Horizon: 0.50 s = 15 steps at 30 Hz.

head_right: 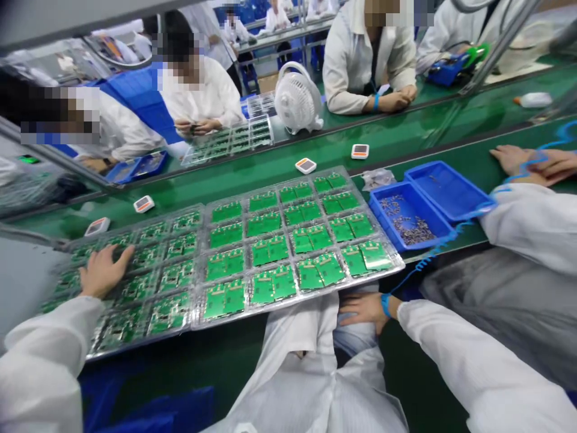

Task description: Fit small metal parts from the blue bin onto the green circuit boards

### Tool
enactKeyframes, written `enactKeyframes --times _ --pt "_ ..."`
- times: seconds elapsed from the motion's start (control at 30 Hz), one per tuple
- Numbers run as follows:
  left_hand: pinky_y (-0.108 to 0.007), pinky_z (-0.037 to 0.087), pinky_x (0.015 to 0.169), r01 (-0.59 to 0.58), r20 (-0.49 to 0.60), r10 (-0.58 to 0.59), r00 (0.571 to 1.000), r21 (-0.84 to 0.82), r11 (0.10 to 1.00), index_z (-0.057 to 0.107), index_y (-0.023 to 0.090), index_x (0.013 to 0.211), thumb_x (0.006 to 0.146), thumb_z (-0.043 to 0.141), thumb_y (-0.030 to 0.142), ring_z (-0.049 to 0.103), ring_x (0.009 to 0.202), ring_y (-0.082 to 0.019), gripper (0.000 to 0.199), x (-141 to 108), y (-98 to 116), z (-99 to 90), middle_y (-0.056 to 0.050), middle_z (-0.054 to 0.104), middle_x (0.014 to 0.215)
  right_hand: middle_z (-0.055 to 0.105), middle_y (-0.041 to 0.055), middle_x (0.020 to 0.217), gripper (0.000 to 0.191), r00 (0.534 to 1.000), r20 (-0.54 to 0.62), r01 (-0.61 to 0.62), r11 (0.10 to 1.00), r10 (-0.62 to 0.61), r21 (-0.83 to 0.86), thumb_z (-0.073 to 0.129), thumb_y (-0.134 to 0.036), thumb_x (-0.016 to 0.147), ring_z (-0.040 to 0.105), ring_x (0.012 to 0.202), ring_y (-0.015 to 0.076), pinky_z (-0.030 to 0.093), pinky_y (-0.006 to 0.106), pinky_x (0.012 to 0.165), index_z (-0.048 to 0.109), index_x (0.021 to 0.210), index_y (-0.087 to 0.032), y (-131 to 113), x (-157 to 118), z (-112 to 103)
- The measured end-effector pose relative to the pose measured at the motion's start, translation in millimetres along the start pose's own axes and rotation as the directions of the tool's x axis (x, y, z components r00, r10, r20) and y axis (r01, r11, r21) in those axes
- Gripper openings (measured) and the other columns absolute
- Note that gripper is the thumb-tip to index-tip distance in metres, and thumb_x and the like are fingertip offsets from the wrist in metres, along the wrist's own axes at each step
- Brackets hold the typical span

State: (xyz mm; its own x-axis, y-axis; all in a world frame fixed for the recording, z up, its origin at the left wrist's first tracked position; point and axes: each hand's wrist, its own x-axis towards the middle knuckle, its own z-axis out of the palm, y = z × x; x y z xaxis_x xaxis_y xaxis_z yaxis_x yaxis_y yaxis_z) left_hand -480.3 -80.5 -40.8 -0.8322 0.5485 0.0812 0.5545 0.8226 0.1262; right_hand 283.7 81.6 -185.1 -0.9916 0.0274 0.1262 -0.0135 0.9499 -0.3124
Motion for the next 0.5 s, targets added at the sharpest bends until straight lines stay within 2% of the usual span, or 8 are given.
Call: enactKeyframes --times 0.13,0.23,0.37,0.5 --pt "-0.077 0.024 0.141 0.005 0.013 -0.005 1.000 -0.016 1.000 0.033 0.055 0.177 0.077 0.038 0.083 0.033 0.177 -0.042 0.105 -6 11 -9.7 0.005 0.040 0.187 0.084 0.0025 0.131 0.046 0.993 0.058 -0.102 0.991 0.107 -0.090 0.070 0.017 0.081 0.078 0.128 0.0159 0.045 0.032 0.123 0.089 0.112 -0.012 -15 15 -26" --pt "-0.079 0.022 0.140 0.020 0.026 -0.020 0.999 -0.010 1.000 0.027 0.059 0.178 0.076 0.031 0.086 0.030 0.178 -0.042 0.105 -9 19 -14.1 0.009 0.033 0.189 0.085 0.0036 0.123 0.043 0.984 0.029 -0.172 0.979 0.176 -0.112 0.062 0.021 0.075 0.078 0.126 0.0150 0.047 0.034 0.122 0.085 0.100 -0.004 -19 19 -30" --pt "-0.078 0.026 0.139 0.010 0.019 -0.010 1.000 0.017 1.000 0.039 0.048 0.176 0.081 0.026 0.089 0.031 0.178 -0.042 0.104 -10 23 -14.1 -0.002 0.036 0.190 0.086 0.0040 0.117 0.049 0.981 -0.029 -0.193 0.975 0.191 -0.107 0.047 0.022 0.073 0.079 0.127 0.0133 0.048 0.032 0.120 0.085 0.094 0.000 -19 20 -28" --pt "-0.073 0.026 0.141 0.019 0.013 -0.019 1.000 0.049 0.999 0.051 0.035 0.169 0.096 0.024 0.080 0.034 0.178 -0.038 0.090 -4 17 -6.9 -0.009 0.044 0.187 0.085 0.0041 0.111 0.036 0.980 -0.131 -0.167 0.977 0.150 -0.129 0.059 0.017 0.083 0.082 0.119 0.0118 0.051 0.026 0.115 0.086 0.093 -0.004 -18 24 -32"
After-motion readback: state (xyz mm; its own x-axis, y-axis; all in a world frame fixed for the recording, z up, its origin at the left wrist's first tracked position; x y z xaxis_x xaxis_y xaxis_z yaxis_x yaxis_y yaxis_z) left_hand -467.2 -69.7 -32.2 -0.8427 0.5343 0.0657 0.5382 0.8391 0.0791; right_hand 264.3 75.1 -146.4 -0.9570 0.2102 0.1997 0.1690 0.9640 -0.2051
